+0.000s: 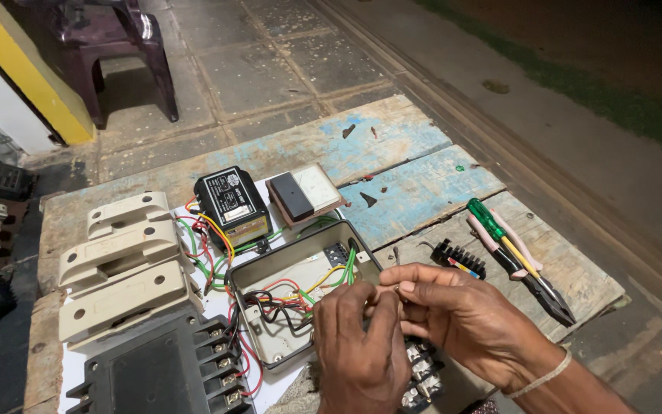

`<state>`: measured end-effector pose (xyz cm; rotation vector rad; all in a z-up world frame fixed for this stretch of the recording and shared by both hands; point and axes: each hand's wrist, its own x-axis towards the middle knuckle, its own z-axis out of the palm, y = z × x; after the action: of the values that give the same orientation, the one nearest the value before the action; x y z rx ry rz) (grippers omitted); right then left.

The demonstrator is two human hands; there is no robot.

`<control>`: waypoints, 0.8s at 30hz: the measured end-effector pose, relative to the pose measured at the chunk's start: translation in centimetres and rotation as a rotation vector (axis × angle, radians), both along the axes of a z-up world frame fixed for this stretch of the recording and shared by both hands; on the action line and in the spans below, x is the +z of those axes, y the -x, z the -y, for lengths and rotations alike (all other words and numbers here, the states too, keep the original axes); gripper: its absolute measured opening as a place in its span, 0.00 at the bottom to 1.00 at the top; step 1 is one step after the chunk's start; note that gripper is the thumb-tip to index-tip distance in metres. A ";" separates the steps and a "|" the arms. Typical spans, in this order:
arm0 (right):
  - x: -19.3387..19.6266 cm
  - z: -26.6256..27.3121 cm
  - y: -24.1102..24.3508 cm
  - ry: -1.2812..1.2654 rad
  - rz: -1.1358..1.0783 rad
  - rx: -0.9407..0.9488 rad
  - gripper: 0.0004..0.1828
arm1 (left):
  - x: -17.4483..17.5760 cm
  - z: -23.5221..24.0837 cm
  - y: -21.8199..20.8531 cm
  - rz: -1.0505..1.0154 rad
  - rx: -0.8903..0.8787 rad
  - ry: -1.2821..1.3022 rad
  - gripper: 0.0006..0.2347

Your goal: The person wires a terminal block inside a metal box by hand, wipes electrical components with a cloth, and handles various wires and circuit parts.

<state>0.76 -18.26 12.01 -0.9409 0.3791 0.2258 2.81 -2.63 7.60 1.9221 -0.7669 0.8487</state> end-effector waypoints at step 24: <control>-2.3 -0.9 0.0 0.321 0.170 -0.189 0.08 | -2.2 1.4 -0.2 -0.999 -0.447 0.807 0.03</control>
<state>0.78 -17.34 9.68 -1.2227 0.3501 -0.0918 3.04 -4.03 5.41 1.1238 -0.1484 -0.1417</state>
